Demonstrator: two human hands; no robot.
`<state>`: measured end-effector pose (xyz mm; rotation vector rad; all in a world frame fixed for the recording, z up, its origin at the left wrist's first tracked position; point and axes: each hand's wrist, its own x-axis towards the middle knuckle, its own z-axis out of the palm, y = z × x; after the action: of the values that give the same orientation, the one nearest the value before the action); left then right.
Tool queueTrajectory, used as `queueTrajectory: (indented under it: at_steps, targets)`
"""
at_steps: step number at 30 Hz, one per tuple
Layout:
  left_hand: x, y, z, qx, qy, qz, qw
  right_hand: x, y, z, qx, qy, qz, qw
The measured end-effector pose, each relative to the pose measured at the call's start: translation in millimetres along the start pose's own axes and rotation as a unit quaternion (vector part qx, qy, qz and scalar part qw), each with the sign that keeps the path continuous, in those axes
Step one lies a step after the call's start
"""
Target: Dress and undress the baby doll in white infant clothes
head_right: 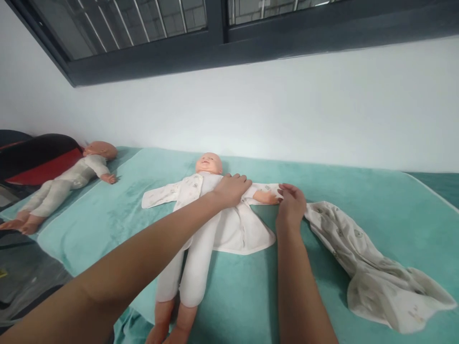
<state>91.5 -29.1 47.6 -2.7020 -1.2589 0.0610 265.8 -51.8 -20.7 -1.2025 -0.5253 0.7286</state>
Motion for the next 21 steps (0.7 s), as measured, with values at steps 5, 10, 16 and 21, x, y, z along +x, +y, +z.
queueTrajectory:
  at_steps: [5, 10, 16, 21]
  targets:
    - [-9.8, -19.6, -20.8, 0.003, 0.029, -0.019, 0.999, -8.3, 2.4, 10.3, -0.029, -0.082, 0.028, 0.996]
    - [-21.2, -31.2, -33.4, 0.001, 0.038, -0.030, 0.999, -33.9, 3.4, 24.4, -0.423, -0.302, -0.068, 0.852]
    - [-29.1, -32.8, -38.8, 0.029, 0.023, -0.026, 0.999, -41.7, -1.3, 23.5, -0.522, -0.329, -0.118, 0.778]
    - [-33.3, -34.3, -40.6, 0.052, 0.023, -0.025, 0.998, -42.5, -4.4, 21.6, -0.495, -0.380, -0.126, 0.771]
